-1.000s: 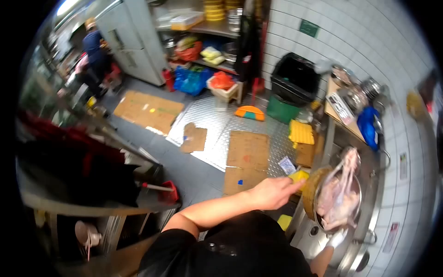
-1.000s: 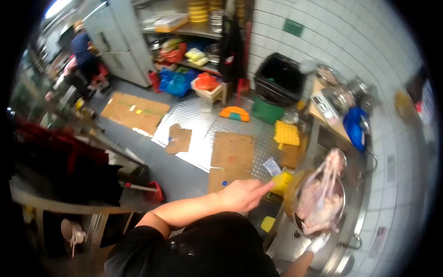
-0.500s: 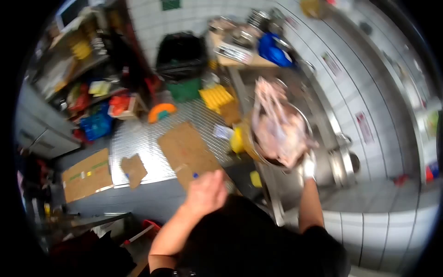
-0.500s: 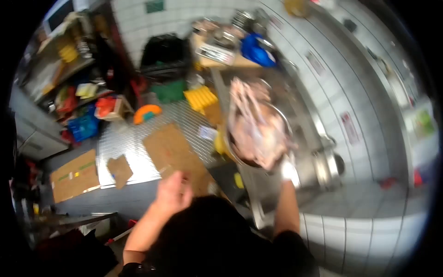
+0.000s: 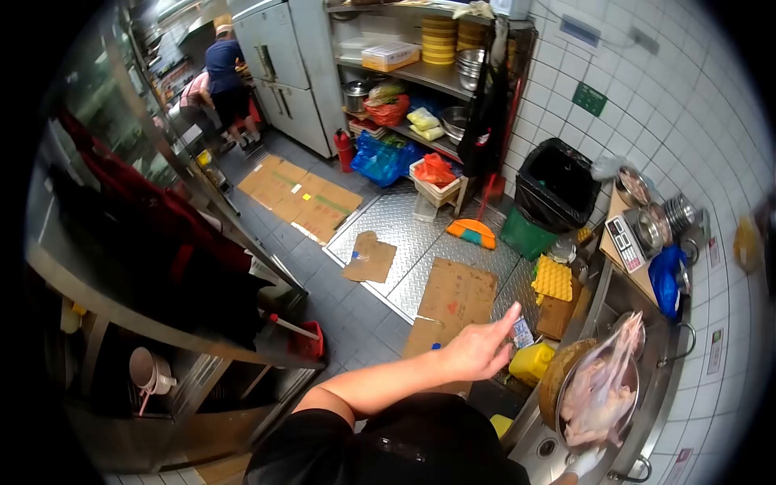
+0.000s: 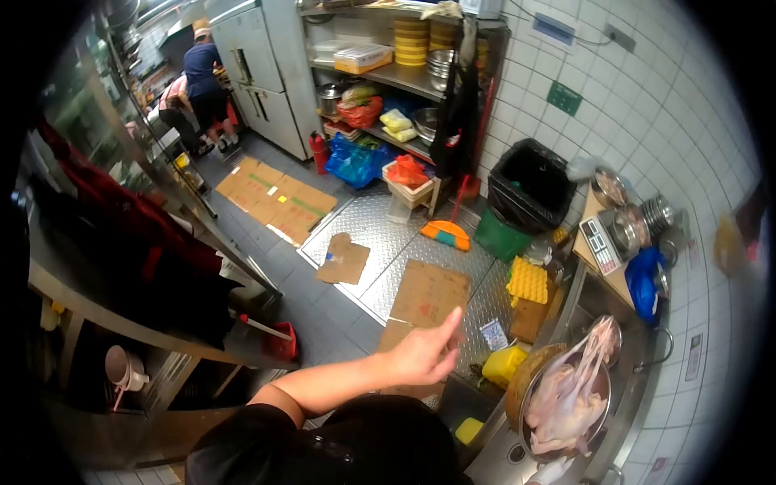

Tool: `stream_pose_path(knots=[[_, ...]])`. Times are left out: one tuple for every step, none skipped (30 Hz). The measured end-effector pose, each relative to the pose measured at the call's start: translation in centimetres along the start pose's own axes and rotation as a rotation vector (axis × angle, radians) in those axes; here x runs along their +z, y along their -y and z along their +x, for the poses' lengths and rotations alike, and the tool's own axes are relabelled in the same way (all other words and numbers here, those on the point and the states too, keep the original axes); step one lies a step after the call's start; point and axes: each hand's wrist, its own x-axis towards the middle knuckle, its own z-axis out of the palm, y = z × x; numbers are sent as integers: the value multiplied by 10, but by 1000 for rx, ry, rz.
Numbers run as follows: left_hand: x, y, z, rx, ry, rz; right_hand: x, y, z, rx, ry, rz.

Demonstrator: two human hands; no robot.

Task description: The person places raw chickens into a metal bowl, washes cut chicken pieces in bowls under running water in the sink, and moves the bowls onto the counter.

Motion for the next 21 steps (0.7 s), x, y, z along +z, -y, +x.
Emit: stream_pose_path(knots=[[-7, 2, 3, 24, -54, 8, -8, -13, 7, -1, -17, -25], [-15, 2, 6, 46, -106, 14, -14, -24, 12, -2, -34, -50], [-24, 2, 9, 69, -153, 20, -9, -22, 12, 5, -38, -68], [-32, 3, 12, 118, -187, 37, -2, -21, 11, 14, -33, -79], [-40, 3, 13, 127, -225, 43, 5, -14, 7, 21, -28, -92], [-47, 2, 15, 140, -264, 49, 8, -9, 5, 27, -27, -94], [-54, 2, 15, 153, -304, 54, 12, -5, 3, 32, -26, -97], [-60, 1, 16, 163, -312, 53, 16, -1, -1, 34, -21, -109], [-66, 2, 16, 170, -326, 51, 19, 4, -3, 38, -17, -117], [-70, 2, 17, 177, -340, 49, 22, 8, -5, 43, -17, -120], [-75, 2, 16, 183, -356, 48, 30, 10, -9, 48, -15, -134], [-78, 1, 15, 174, -352, 50, 34, 12, -8, 49, -7, -142], [-80, 2, 15, 174, -365, 55, 38, 15, -7, 46, -1, -148], [-82, 2, 15, 175, -377, 59, 43, 18, -6, 43, 3, -153], [-83, 2, 15, 176, -387, 63, 47, 20, -6, 43, 8, -162], [-84, 5, 14, 197, -391, 69, 51, 23, -6, 45, 14, -171], [-84, 7, 14, 227, -406, 85, 56, 25, -6, 44, 15, -175], [-84, 8, 15, 256, -417, 101, 58, 28, -6, 46, 19, -178], [-83, 10, 15, 286, -425, 116, 62, 28, -7, 49, 24, -183], [-82, 12, 15, 305, -430, 127, 65, 30, -7, 51, 25, -187], [-80, 15, 16, 326, -435, 140, 69, 30, -8, 53, 26, -187]])
